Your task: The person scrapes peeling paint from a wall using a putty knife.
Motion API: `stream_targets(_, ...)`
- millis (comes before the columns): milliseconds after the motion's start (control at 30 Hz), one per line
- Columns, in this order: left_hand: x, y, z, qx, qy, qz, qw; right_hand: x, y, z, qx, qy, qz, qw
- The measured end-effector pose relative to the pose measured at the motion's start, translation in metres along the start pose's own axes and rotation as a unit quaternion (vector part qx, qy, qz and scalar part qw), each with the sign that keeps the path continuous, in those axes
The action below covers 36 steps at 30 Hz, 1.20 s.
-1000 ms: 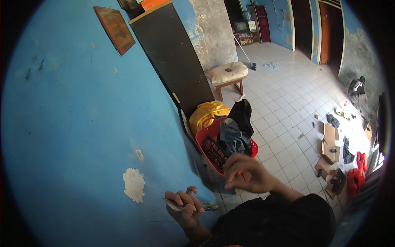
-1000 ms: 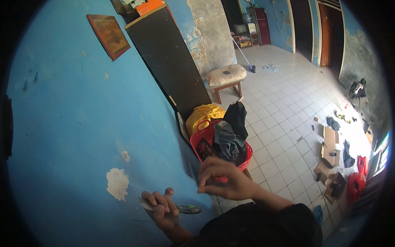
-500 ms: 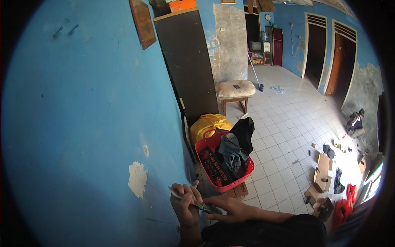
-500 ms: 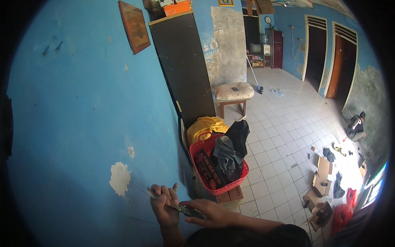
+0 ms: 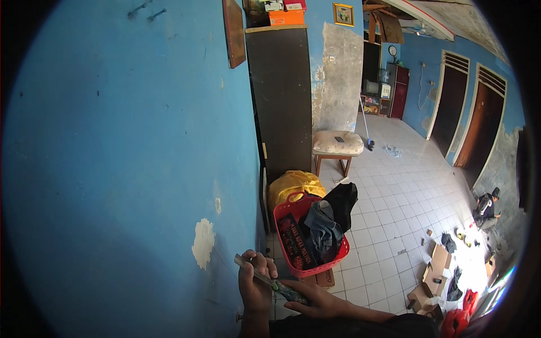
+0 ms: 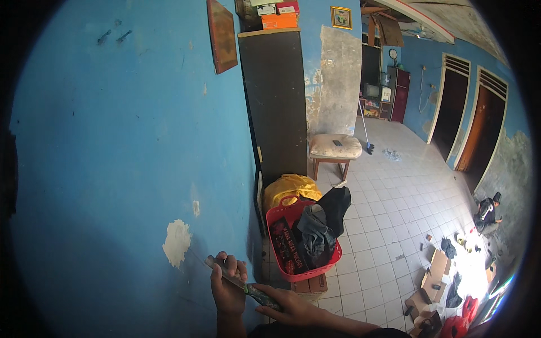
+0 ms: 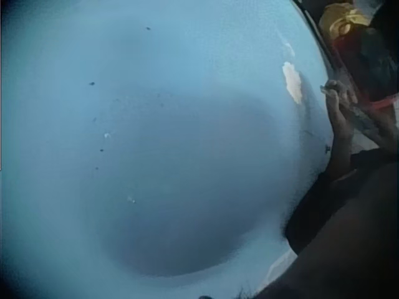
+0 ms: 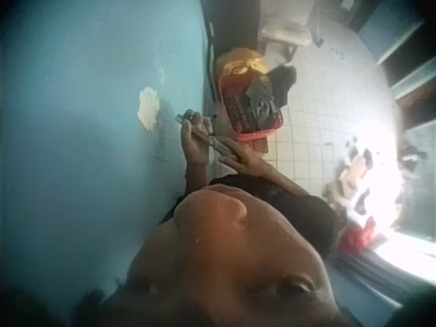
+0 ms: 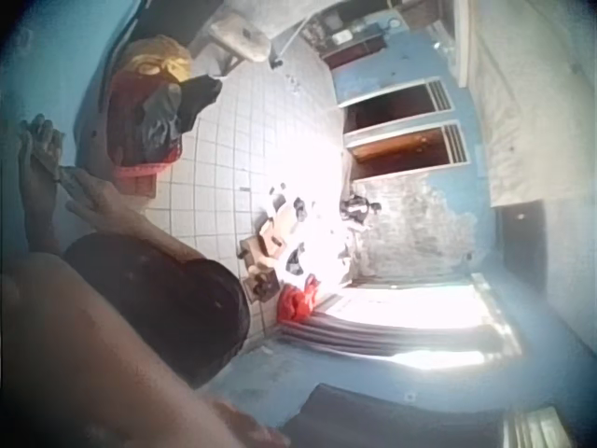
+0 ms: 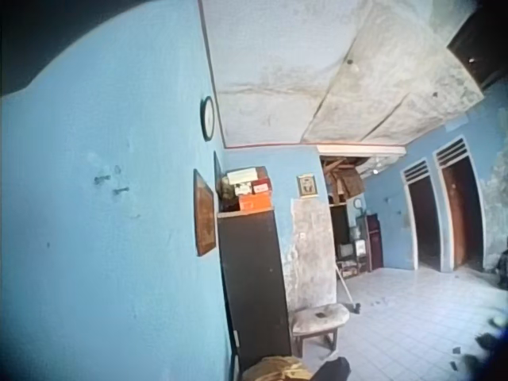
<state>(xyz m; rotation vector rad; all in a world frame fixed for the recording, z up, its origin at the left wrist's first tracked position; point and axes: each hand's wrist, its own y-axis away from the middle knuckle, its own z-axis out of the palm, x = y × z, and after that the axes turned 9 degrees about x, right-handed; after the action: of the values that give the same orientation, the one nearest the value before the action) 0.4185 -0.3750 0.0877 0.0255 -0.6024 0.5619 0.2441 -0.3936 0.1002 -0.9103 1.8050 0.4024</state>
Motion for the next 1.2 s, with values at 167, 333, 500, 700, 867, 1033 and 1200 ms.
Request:
stream_targets(167,-0.003,-0.003,0.001,0.017,0.043,-0.014,0.999,-0.005,-0.001,-0.002,-0.006,-0.019,0.007,1.0)
stream_targets(333,-0.002,-0.006,-0.002,0.04,0.066,-0.031,0.997,-0.004,-0.005,0.0,-0.014,0.002,-0.007,1.0)
stream_targets(500,-0.006,-0.01,-0.006,0.049,0.07,-0.056,0.995,-0.004,-0.007,-0.001,-0.024,0.009,0.024,0.999)
stream_targets(700,-0.01,-0.014,-0.009,0.05,0.062,-0.064,0.995,-0.002,-0.01,-0.002,0.0,-0.001,-0.001,1.0)
stream_targets(867,-0.01,-0.017,-0.013,0.035,0.069,-0.067,0.995,0.005,-0.012,-0.002,-0.008,-0.014,-0.007,1.0)
stream_targets(1033,-0.009,-0.016,-0.01,0.024,0.074,-0.054,0.995,0.014,-0.014,0.001,0.012,-0.047,-0.043,0.998)
stream_targets(1200,-0.011,-0.015,-0.007,0.055,0.045,-0.026,0.997,0.015,-0.019,0.005,0.059,-0.068,-0.081,0.993)
